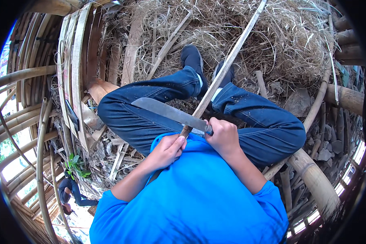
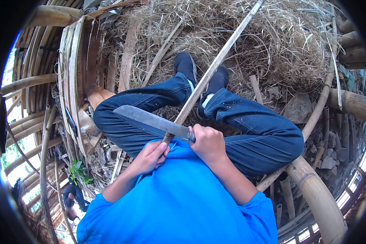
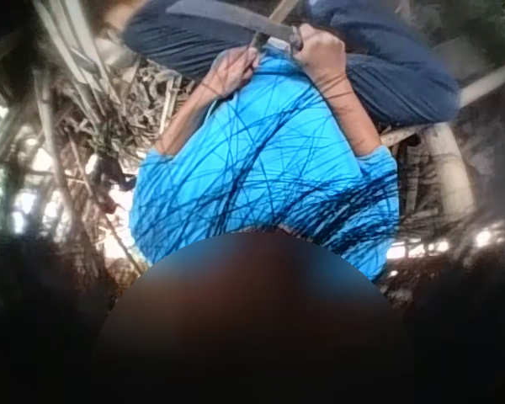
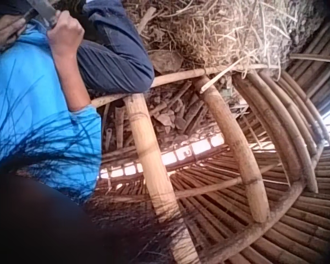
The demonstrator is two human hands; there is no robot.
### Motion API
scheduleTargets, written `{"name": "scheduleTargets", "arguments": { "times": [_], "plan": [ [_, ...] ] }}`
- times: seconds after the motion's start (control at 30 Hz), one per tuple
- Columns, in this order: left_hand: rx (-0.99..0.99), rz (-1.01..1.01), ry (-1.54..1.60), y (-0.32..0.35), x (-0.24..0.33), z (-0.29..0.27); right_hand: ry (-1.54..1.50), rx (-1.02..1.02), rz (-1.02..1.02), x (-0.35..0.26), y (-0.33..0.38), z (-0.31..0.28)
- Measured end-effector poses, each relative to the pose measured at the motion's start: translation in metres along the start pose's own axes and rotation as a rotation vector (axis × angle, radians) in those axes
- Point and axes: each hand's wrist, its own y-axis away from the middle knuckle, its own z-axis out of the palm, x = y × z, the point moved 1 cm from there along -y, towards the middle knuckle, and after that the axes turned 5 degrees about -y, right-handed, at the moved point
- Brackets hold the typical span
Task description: The person strips bark from a long bamboo stalk using a knife, pulling the blade along the length of the wood while holding it between their legs.
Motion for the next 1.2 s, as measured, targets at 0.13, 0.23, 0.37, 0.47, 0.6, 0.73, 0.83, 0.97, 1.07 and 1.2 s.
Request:
{"name": "scheduleTargets", "arguments": {
  "times": [0.13,0.23,0.37,0.47,0.6,0.73,0.83,0.97,1.07,1.2],
  "plan": [
    [-0.033,0.016,0.091,-0.005,-0.001,-0.001,0.016,0.085,-0.028,0.005,-0.004,0.005],
    [-0.057,0.018,0.128,0.0,-0.004,-0.002,0.05,0.213,0.076,0.024,-0.013,-0.001],
    [-0.062,0.019,0.206,-0.002,-0.005,-0.005,0.138,0.128,0.132,0.064,-0.032,-0.017],
    [-0.125,0.005,0.319,0.002,0.002,-0.004,0.031,0.141,0.073,0.043,-0.029,-0.02],
    [-0.096,-0.01,0.261,-0.001,-0.003,0.0,0.0,0.04,0.032,0.018,-0.01,-0.003],
    [-0.065,0.006,0.225,-0.005,0.001,-0.002,0.03,0.069,0.016,0.023,-0.022,-0.001],
    [-0.044,-0.008,0.262,-0.007,0.003,-0.002,-0.003,0.104,-0.006,0.03,-0.023,0.007],
    [-0.029,0.011,0.23,-0.003,0.001,0.0,0.103,0.211,0.156,0.049,-0.033,-0.001],
    [-0.025,-0.018,0.209,0.001,-0.001,0.001,0.158,0.143,0.297,0.083,-0.054,-0.022],
    [-0.029,0.015,0.251,-0.003,0.003,-0.002,0.129,0.215,0.226,0.083,-0.063,-0.024]
  ]
}}
